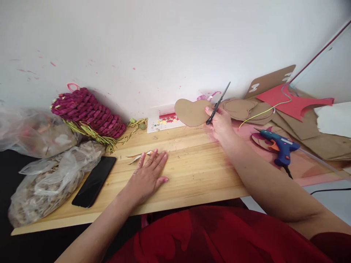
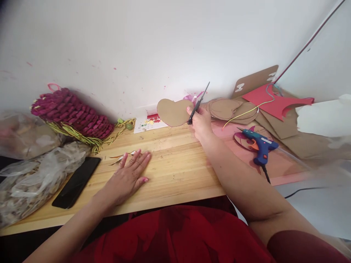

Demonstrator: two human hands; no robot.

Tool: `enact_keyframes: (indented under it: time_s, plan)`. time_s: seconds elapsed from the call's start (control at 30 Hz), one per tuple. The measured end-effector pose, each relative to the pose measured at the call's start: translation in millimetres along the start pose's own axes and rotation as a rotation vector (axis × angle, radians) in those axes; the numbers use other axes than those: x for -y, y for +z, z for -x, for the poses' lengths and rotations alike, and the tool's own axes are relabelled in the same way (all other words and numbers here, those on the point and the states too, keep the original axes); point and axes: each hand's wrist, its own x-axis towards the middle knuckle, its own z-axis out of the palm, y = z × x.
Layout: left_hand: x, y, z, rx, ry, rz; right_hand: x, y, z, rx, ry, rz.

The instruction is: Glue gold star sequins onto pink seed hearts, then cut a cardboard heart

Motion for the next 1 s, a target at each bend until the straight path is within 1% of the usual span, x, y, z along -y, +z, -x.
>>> enact_keyframes:
  time_s: [0.1, 0.17, 0.2, 0.27, 0.37, 0.6, 0.73, 0.9, 1.0]
  plan:
    - [1, 0, -4, -0.156, -0.106, 0.049, -1, -1, -1, -0.01, 0.005, 0.005]
    - [-5, -2, -9, -0.234, -0.155, 0.171, -2, -2, -3, -0.018, 0.008, 0.013]
    - [-9, -4, -12, -0.249, -0.173, 0.244, -2, -2, -3, -0.021, 0.009, 0.018]
    - [-16, -7, -19, -0.244, -0.194, 0.366, -4, -3, -3, -0.021, 0.012, 0.029]
    - [-23, -9, -25, -0.237, -0.197, 0.424, -4, -3, -3, -0.012, 0.012, 0.042]
    - [-25, -11, -28, -0.22, -0.107, 0.379, -2, -2, 0, 0.018, -0.002, 0.042]
    - [-26, -12, -29, -0.224, -0.079, 0.343, -2, -2, 1, 0.017, -0.012, 0.034]
    - [-28, -9, -28, -0.256, -0.116, 0.366, -4, -2, 0, 0.012, -0.004, 0.022]
    - [-31, -7, -28, -0.252, -0.134, 0.316, -4, -2, 0, 0.011, 0.004, 0.015]
